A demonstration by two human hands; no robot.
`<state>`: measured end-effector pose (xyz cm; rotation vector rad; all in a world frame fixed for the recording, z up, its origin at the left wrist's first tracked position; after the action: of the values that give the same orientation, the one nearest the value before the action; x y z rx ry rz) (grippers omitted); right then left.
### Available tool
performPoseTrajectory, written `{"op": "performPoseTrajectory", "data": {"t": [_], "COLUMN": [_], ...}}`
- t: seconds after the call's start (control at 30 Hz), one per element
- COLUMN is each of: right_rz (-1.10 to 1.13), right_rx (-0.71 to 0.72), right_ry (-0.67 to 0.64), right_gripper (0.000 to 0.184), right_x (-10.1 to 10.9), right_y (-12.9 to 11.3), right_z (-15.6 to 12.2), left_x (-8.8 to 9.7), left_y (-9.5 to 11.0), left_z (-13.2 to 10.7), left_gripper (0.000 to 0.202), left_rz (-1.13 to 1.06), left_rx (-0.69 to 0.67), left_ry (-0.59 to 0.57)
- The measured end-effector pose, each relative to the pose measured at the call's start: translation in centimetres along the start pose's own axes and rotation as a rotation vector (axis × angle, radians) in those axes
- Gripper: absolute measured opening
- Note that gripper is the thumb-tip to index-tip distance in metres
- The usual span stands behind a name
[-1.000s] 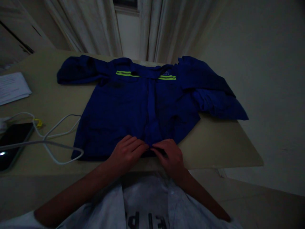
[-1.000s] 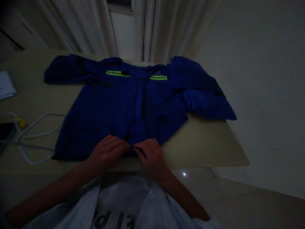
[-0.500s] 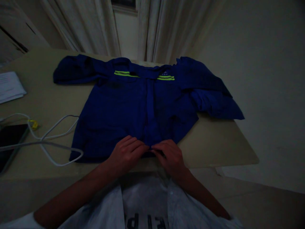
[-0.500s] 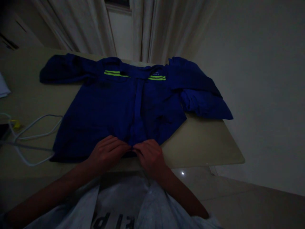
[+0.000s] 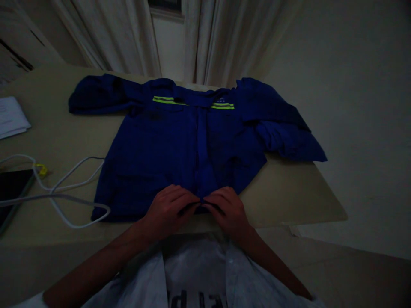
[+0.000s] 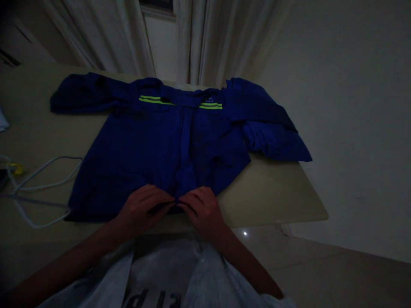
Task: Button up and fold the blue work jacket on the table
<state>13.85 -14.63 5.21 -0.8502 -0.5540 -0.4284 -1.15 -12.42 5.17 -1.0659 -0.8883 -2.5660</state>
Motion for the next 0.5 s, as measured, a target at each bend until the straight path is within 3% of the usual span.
{"op": "performPoseTrajectory", "data": {"t": [0.23,0.4,0.5], "right_rz": [-0.169,-0.119,-0.035], "right_rx": [0.168,0.126,0.105], "right_ry": [-0.055,-0.153,-0.141], "right_gripper": [0.003,0.010,0.009], "right_x": [-0.6,-0.8,-0.6], "right_y": [-1.9,-1.5,-1.0], "right_z": [0.2,0.6,0.7], "left_x": [-0.2,0.1,0.7], "left_y": [0.1,0.5,0.6], "left_z": [0.0,-0.1,-0.2], "left_gripper": [0.007,0.012,0.013], "left_rz": [0.006,-0.005,-0.016], "left_rx": [0.008,-0.032,-0.067], "left_ry": [-0.039,-0.016,0.031]}}
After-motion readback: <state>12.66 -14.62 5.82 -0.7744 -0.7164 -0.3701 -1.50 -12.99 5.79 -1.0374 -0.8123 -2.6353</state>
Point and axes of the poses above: each hand's wrist, its own z-axis towards the middle knuckle, its own x-axis out of the back of the hand, y = z × x, the point moved 9 cm from there along z, towards the middle knuckle, and after that the axes turned 4 degrees about z, right-handed, at the moved point
